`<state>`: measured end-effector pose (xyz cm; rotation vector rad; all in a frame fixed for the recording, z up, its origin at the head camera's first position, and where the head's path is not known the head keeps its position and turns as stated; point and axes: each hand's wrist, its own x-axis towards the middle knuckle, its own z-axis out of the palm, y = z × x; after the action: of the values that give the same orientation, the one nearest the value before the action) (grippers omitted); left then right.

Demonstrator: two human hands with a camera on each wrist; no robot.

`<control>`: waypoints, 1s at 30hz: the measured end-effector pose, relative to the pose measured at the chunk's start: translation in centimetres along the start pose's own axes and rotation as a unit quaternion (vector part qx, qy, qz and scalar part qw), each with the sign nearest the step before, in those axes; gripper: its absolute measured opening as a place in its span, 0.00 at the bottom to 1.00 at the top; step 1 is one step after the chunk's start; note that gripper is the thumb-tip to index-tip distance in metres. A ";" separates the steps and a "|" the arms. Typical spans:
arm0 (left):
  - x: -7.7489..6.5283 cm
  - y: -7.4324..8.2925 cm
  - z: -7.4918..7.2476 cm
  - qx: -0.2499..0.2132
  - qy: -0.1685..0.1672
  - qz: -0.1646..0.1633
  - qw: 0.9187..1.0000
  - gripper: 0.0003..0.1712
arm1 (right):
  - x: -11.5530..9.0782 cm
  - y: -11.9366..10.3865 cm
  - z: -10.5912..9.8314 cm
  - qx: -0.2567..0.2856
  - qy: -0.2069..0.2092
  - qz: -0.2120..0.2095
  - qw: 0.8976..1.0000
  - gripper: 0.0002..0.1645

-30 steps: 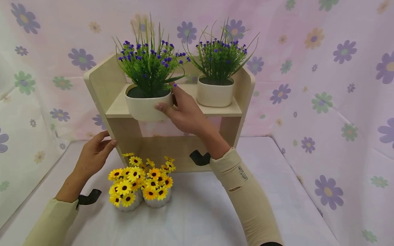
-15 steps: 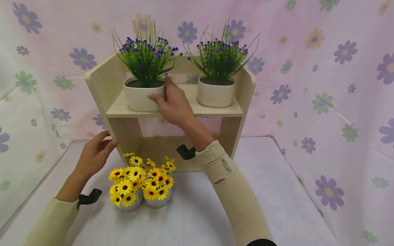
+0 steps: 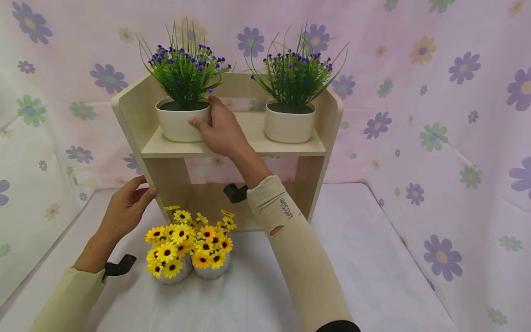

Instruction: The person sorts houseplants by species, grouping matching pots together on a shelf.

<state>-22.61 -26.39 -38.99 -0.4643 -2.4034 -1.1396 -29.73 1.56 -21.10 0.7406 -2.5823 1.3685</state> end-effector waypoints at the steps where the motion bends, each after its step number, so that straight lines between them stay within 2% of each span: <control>1: 0.0 0.0 0.0 -0.001 0.000 0.000 1.000 0.30 | 0.1 0.0 0.1 0.003 0.000 0.002 1.000 0.45; 6: 0.0 0.1 -0.1 -0.003 0.000 0.001 1.000 0.30 | 0.1 0.2 0.3 0.034 -0.003 0.005 0.999 0.47; 11: 0.0 0.0 -0.1 -0.003 -0.001 -0.001 1.000 0.29 | -0.3 0.6 0.0 0.065 -0.003 0.013 0.998 0.52; 17: 0.1 -0.1 0.0 -0.003 -0.004 -0.002 1.000 0.29 | -1.3 1.0 -0.1 0.116 0.037 0.014 0.992 0.50; 24: 0.1 -0.1 0.1 0.006 -0.004 -0.006 1.000 0.30 | -3.4 1.8 -0.2 0.144 0.088 -0.031 0.985 0.44; 30: -0.1 0.0 -0.1 -0.003 -0.003 0.000 1.000 0.30 | -6.2 3.0 -0.2 0.150 0.134 -0.126 0.971 0.36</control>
<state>-22.53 -26.48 -38.96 -0.4701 -2.4058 -1.1468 -25.78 5.35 -25.23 0.8265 -2.0253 1.6615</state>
